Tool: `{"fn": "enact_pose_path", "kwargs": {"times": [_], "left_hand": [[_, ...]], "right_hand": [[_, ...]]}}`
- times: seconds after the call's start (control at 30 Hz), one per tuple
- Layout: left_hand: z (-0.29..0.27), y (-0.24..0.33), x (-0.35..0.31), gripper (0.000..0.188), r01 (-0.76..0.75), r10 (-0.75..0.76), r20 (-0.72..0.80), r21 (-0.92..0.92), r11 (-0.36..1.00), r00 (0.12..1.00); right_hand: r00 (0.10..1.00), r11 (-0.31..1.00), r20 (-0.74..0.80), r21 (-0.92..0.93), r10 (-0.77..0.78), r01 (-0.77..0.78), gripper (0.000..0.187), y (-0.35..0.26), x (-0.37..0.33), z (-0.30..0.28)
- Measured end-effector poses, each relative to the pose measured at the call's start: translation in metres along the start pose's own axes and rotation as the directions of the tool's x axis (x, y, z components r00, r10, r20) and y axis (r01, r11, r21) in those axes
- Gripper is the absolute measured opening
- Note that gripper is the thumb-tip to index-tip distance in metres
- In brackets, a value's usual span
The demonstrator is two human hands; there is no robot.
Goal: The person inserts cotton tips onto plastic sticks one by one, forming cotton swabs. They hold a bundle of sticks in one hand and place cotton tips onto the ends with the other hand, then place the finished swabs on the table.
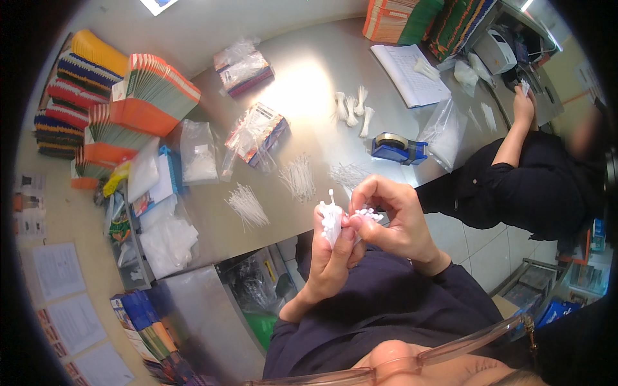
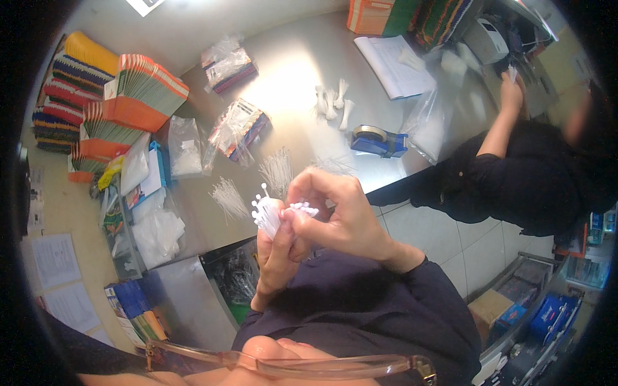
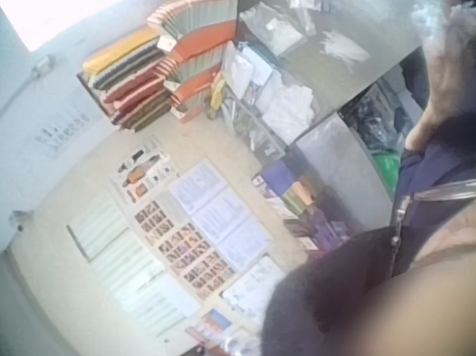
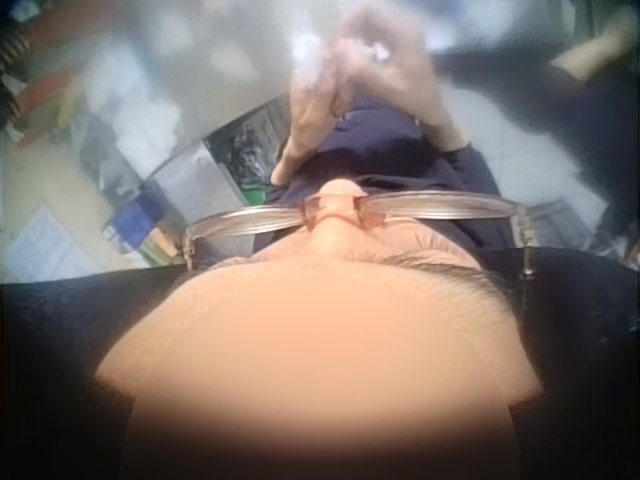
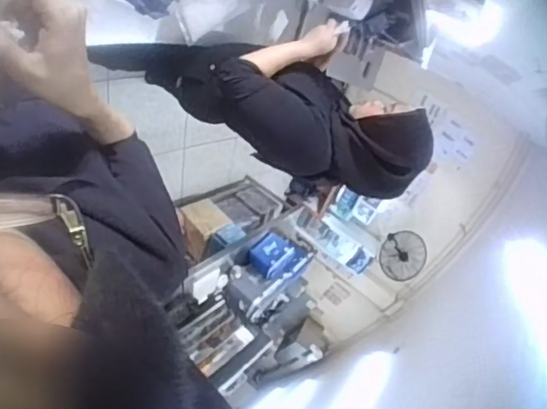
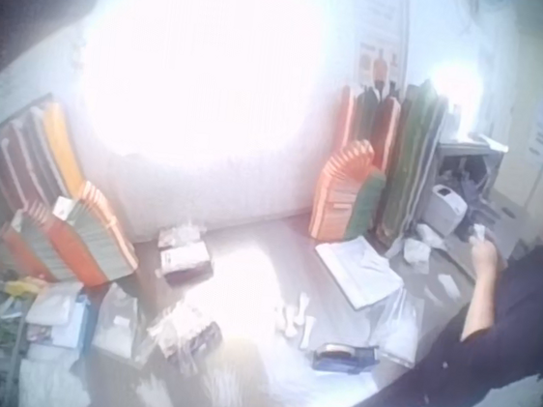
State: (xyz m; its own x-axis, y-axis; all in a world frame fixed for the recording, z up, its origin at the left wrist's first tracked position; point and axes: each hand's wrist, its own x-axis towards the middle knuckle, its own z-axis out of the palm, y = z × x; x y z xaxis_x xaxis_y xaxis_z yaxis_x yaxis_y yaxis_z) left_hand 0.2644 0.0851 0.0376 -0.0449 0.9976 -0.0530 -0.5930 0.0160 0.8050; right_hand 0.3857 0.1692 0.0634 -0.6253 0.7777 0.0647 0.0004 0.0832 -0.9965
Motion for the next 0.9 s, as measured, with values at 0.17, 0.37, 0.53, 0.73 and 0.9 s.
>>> {"fn": "enact_pose_path", "kwargs": {"times": [0.17, 0.37, 0.53, 0.73, 0.9], "left_hand": [[-0.0037, 0.0005, 0.0002, 0.02, 0.012, -0.011, 0.074, -0.007, 1.0, 0.997], [-0.004, 0.0023, -0.0021, 0.02, 0.025, -0.027, 0.074, 0.025, 0.999, 0.997], [-0.0034, 0.0045, -0.001, 0.02, 0.033, -0.037, 0.082, 0.044, 0.998, 0.996], [-0.0033, -0.001, -0.0024, 0.027, -0.018, 0.02, 0.029, -0.051, 0.999, 0.999], [-0.0079, -0.0012, -0.0041, 0.029, -0.004, 0.009, 0.072, -0.072, 0.997, 0.997]], "right_hand": [[0.987, 0.984, -0.014, -0.084, -0.157, 0.155, 0.018, -0.0016, 0.0056, 0.0038], [0.997, 0.995, -0.019, -0.065, -0.075, 0.074, 0.015, -0.0044, 0.005, 0.0073], [0.999, 0.998, -0.009, -0.056, -0.039, 0.039, 0.012, -0.0054, 0.005, 0.0063], [0.991, 0.992, -0.04, -0.028, -0.125, 0.124, 0.014, 0.0003, 0.0073, 0.0091], [0.999, 0.993, -0.039, 0.114, -0.036, 0.04, 0.011, 0.0004, 0.0039, 0.0096]]}}
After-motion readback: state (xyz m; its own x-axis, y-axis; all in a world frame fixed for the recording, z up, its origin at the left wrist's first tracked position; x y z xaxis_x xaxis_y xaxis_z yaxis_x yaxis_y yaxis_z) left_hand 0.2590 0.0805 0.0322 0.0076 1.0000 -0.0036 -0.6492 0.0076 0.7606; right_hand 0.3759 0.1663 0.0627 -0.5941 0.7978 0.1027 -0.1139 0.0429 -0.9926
